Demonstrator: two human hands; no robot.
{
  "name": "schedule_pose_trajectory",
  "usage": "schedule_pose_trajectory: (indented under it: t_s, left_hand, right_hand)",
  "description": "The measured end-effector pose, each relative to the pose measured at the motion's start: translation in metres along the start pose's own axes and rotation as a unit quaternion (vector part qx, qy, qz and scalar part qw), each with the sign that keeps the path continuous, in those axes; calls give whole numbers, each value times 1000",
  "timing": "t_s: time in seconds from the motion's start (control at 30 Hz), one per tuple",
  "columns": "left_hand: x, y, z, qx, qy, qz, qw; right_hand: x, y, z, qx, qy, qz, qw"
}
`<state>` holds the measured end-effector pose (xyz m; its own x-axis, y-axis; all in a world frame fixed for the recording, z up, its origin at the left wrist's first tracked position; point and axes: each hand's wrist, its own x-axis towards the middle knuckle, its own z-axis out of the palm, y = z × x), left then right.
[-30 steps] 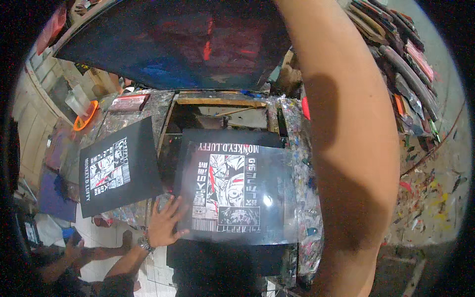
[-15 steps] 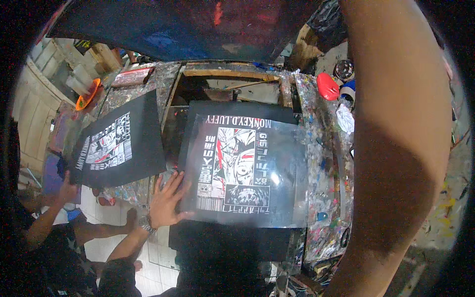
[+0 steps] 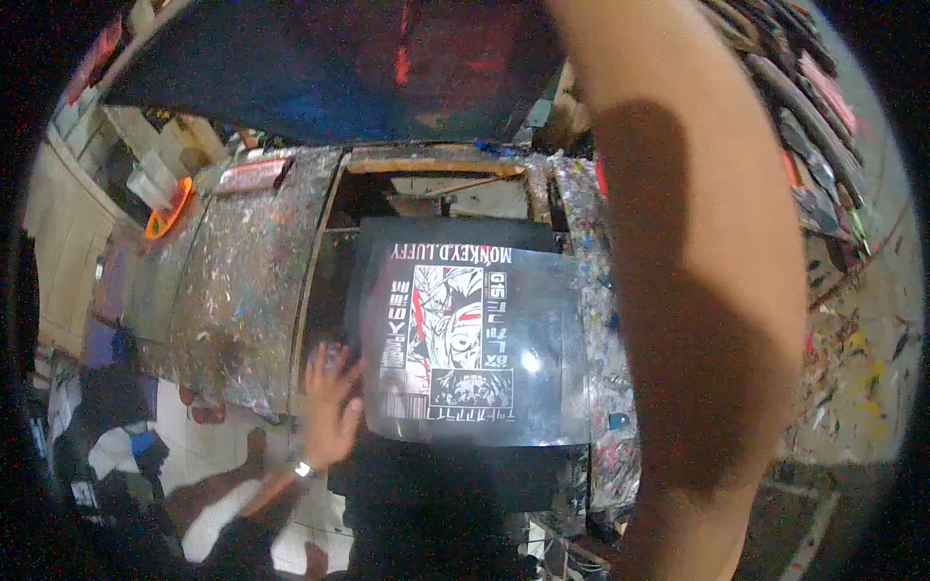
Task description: The person performs screen printing by aligning a black t-shirt on a station, applying ink using a squeegee through a mesh screen, and repeating the process for multiple shirts.
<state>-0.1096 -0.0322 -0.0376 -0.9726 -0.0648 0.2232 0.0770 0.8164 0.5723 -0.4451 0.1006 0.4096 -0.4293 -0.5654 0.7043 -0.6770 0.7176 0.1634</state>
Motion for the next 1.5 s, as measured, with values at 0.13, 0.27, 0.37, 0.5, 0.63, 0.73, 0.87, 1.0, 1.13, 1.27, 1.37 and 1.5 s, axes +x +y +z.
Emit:
schedule_pose_trajectory:
  t_s: [0.13,0.27,0.37,0.5,0.63,0.73,0.87,1.0,1.13,1.27,1.37,1.5]
  left_hand:
    - [47,113,36,-113,-180,116,970]
    - [106,153,-92,74,323,109,937]
    - [97,126,-178,313,391,66,863]
    - [8,37,-121,299,89,138,940]
    - [-47,8,-54,170,17,117,978]
    - [-55,-6,-33,171,33,86,981]
    - [-44,-8,-25,150,0,93,984]
    - [-40,-13,-21,147,11,106,983]
    - [-50,-18,-29,149,-5,63,987]
    - [-46,-11,-23,151,-23,54,987]
    - [-47,-12,-23,128,-13,52,990]
    - [-49,-6,-33,145,-5,59,988]
  right_hand:
    - [-63,-28,-47,28,-19,77,996]
    - [-132,-51,-20,-50,15,64,997]
    - [-211,-104,-18,-5,59,34,998]
    - [-331,-151,15,88,-153,27,984]
    - [-395,-154,69,162,-336,41,927]
    - [-449,-175,89,177,-295,22,939]
    - [-450,-153,138,62,-129,-82,986]
    - [-345,-70,237,72,-245,-8,967]
    - [-290,-64,270,60,-247,11,967]
    - [-341,-78,236,95,-182,-4,979]
    - [-400,-121,174,69,-207,21,976]
    - [-456,-166,97,143,-257,7,956]
